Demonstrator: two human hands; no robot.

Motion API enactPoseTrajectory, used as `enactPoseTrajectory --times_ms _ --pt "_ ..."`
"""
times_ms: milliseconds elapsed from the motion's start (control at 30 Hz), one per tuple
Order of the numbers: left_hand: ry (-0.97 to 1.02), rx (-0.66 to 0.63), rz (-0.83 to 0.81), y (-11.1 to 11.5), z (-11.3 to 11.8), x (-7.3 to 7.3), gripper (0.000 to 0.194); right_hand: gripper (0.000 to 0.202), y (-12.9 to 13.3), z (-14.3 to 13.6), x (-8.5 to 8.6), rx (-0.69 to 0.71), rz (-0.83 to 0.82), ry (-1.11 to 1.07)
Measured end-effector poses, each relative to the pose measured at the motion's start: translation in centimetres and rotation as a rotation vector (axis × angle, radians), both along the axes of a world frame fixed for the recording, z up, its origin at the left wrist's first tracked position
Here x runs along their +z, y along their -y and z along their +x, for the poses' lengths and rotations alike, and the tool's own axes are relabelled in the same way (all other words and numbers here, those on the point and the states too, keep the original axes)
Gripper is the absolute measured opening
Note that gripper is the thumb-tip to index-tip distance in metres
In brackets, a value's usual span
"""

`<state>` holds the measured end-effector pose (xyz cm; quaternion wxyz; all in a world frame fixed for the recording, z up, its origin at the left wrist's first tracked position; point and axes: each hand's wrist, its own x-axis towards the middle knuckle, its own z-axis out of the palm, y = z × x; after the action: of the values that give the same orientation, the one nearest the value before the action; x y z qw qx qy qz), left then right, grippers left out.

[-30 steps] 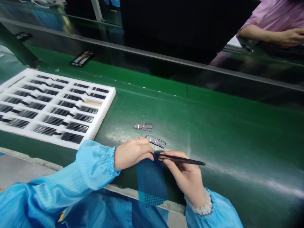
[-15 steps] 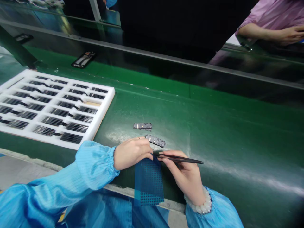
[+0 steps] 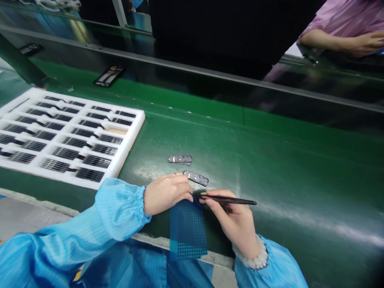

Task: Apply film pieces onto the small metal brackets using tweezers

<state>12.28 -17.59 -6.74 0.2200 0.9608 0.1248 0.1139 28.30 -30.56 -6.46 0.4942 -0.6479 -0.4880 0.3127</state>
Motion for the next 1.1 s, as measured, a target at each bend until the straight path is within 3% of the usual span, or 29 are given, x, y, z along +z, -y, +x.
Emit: enactPoseTrajectory --times_ms 200,367,500,633,1100 --pt "-0.031 0.011 0.027 0.0 0.1 0.1 0.029 0.016 -0.4 0.5 0.1 -0.087 -0.054 -0.224" --pt "0.009 0.055 0.092 0.1 0.1 0.5 0.038 0.022 -0.6 0.7 0.2 -0.152 -0.104 -0.352" --pt "0.053 0.142 0.113 0.1 0.3 0.6 0.027 0.026 -0.7 1.2 -0.1 -0.277 -0.106 -0.333" --pt "0.027 0.184 0.219 -0.2 0.8 0.3 0.029 0.030 -1.0 1.5 -0.5 -0.368 -0.114 -0.293" --pt "0.014 0.163 0.315 -0.5 1.2 -0.3 0.023 0.033 -2.0 1.6 -1.0 -0.392 -0.160 -0.333"
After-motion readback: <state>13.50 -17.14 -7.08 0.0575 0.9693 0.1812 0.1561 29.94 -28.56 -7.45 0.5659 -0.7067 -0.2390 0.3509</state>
